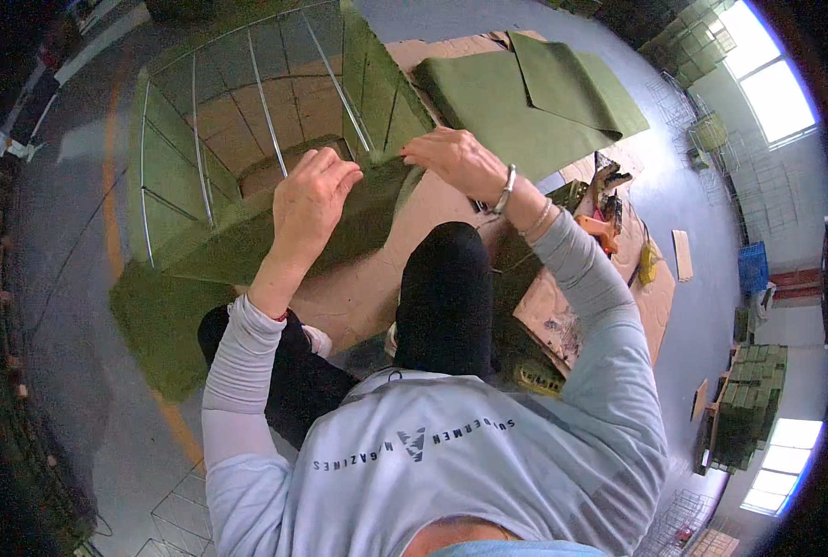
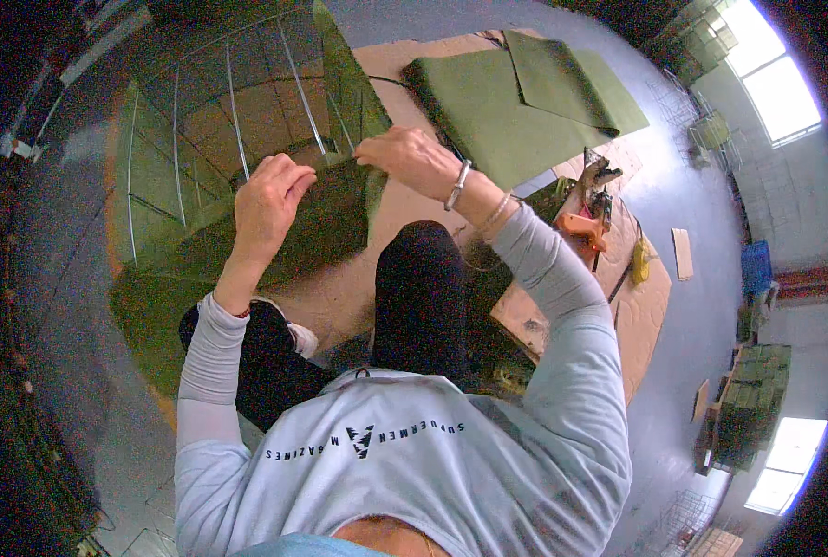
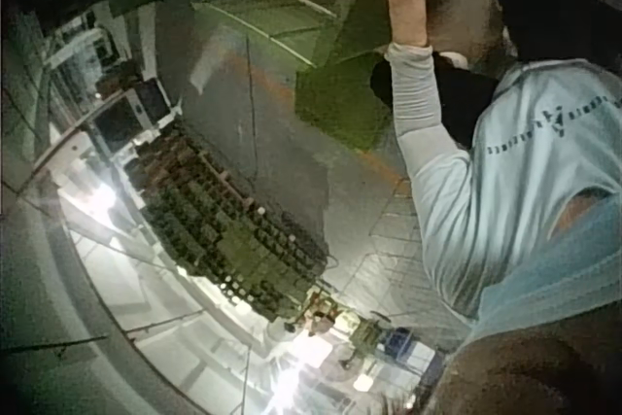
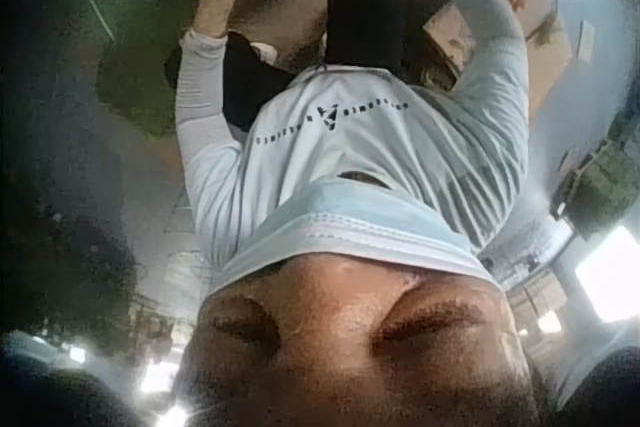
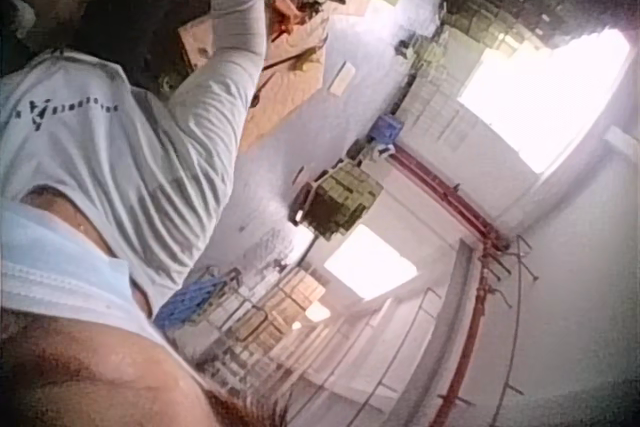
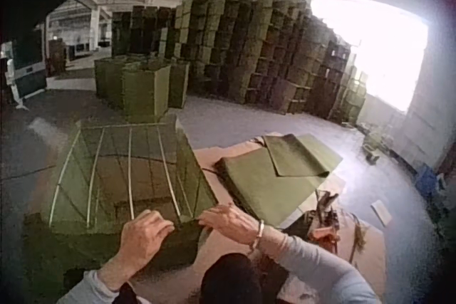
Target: Assemble a green fabric mesh container by inserting metal rods and securing them with hot glue.
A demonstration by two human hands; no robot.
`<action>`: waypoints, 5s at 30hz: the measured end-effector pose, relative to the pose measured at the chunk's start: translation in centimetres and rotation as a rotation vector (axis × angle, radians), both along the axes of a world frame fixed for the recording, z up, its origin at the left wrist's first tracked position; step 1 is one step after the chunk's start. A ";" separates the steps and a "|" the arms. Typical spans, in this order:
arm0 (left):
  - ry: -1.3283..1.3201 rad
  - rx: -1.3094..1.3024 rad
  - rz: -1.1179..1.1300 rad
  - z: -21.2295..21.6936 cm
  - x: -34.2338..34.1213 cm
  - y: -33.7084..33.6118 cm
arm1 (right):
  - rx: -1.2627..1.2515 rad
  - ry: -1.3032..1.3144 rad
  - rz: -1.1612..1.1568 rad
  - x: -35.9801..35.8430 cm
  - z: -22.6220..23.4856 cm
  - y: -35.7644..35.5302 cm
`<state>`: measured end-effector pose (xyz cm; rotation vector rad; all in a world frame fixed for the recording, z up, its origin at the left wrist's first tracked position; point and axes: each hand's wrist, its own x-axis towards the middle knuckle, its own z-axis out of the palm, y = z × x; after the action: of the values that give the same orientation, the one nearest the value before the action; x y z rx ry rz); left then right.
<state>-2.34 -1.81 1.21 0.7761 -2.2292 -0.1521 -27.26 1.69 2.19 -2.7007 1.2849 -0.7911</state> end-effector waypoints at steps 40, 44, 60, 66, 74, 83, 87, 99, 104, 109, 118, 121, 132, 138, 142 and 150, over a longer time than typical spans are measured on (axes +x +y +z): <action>0.035 -0.030 0.008 -0.2 0.2 0.0 | -0.300 0.149 -0.076 0.5 -0.3 0.3; 0.019 -0.040 0.002 -0.2 0.1 0.1 | -0.127 0.170 -0.021 -0.6 0.9 0.1; 0.025 -0.019 0.032 -0.1 0.2 0.1 | 0.316 0.230 -0.592 -0.9 2.8 -3.0; 0.048 -0.007 0.006 0.0 -0.1 0.4 | 0.371 0.152 -0.716 -1.4 2.7 -6.7; 0.077 -0.021 0.021 -0.3 0.2 0.3 | 0.429 0.324 -0.642 -0.8 4.1 -8.8; 0.077 0.006 0.017 -0.2 0.0 0.5 | 0.256 0.219 -0.752 -1.8 0.7 -13.3; 0.064 0.002 0.038 -0.5 0.5 0.7 | 0.511 0.379 -0.686 -0.6 3.8 -14.7; -0.012 0.005 0.032 -1.0 0.3 0.8 | 0.261 0.509 -0.746 -0.8 2.2 -21.1; -0.001 -0.055 0.013 -0.9 -0.5 0.7 | 0.258 0.362 -0.914 -3.1 1.0 -22.7; -0.017 -0.081 0.054 -1.1 0.0 0.6 | 0.213 0.535 -0.856 -0.4 1.9 -22.8; 0.102 -0.042 -0.014 0.3 1.4 0.6 | 0.232 -0.052 -0.654 -1.7 0.8 -13.4; 0.079 -0.120 0.031 1.1 3.9 1.6 | 0.321 -0.195 -0.668 -0.3 0.9 -8.1; -0.005 -0.140 0.109 -0.6 6.1 2.4 | 0.153 -0.235 -0.732 0.1 -2.8 -5.0; -0.246 -0.244 0.270 2.2 16.0 3.6 | 0.274 -0.214 -0.802 0.6 -1.4 -4.6; -0.263 -0.266 0.243 2.6 19.1 2.0 | 0.180 -0.206 -0.812 1.2 -1.8 -5.1; 0.222 0.331 0.201 6.3 22.3 1.8 | 0.208 -0.243 -0.765 1.5 -0.8 -4.3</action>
<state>19.96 0.03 7.52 1.0985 -1.9264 -0.4929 -25.81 -2.58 1.36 -1.8478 2.1961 -0.9186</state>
